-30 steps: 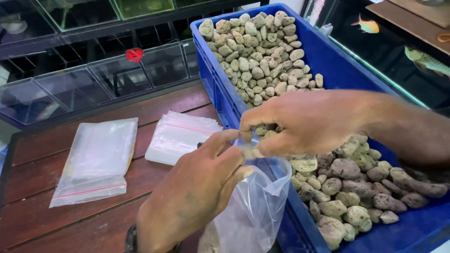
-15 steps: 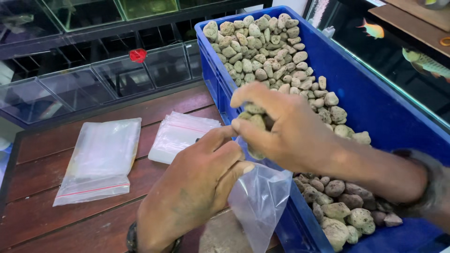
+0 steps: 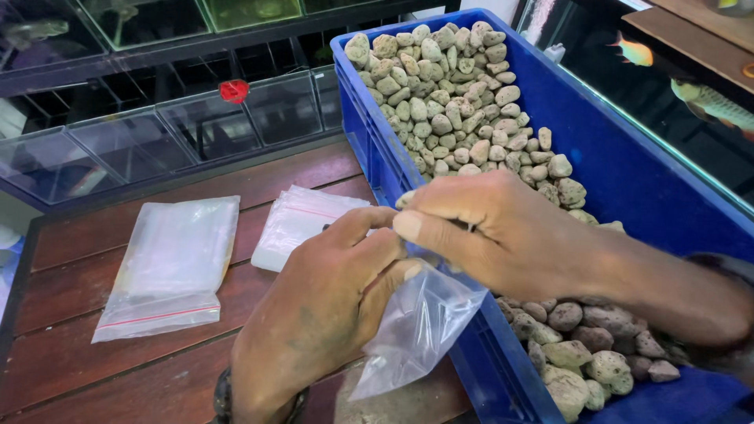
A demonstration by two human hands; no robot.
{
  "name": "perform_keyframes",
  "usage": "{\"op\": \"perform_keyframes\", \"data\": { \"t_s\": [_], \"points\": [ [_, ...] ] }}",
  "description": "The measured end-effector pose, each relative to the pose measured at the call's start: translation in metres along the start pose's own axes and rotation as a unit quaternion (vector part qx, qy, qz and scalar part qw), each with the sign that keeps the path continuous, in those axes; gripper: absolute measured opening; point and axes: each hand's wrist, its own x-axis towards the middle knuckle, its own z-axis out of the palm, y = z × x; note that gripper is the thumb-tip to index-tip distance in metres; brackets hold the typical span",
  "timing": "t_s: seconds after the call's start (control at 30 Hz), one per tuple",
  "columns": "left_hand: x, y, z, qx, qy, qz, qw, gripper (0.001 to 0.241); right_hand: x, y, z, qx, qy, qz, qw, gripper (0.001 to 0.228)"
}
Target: The person scoops porous rocks from a blue plastic bin by hand and places them into small zip-lock bags. They then seal the bags and place them into a larger green basin.
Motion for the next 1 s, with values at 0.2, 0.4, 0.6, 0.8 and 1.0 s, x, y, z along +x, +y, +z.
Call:
{"op": "perform_keyframes", "data": {
  "t_s": [0.2,0.4,0.6,0.8,1.0],
  "points": [
    [0.001,0.002,-0.001,-0.001,-0.009,-0.002,1.000,0.020,0.005,-0.004,-0.017,-0.065,-0.100,0.021,0.993,0.042],
    [0.002,-0.003,0.003,-0.001,-0.002,-0.004,1.000,0.018,0.014,-0.016,-0.022,-0.151,-0.153,0.120,0.969,0.039],
    [0.003,-0.003,0.002,0.000,-0.004,0.015,1.000,0.017,0.027,-0.024,-0.013,-0.166,-0.084,0.232,0.955,0.041],
    [0.005,-0.003,0.002,-0.001,-0.011,0.003,1.000,0.017,0.030,-0.032,0.002,-0.042,0.004,0.246,0.968,0.037],
    [0.002,-0.003,-0.002,0.030,-0.018,-0.017,0.999,0.021,0.013,-0.011,-0.031,0.013,0.016,0.303,0.953,0.034]
  ]
}}
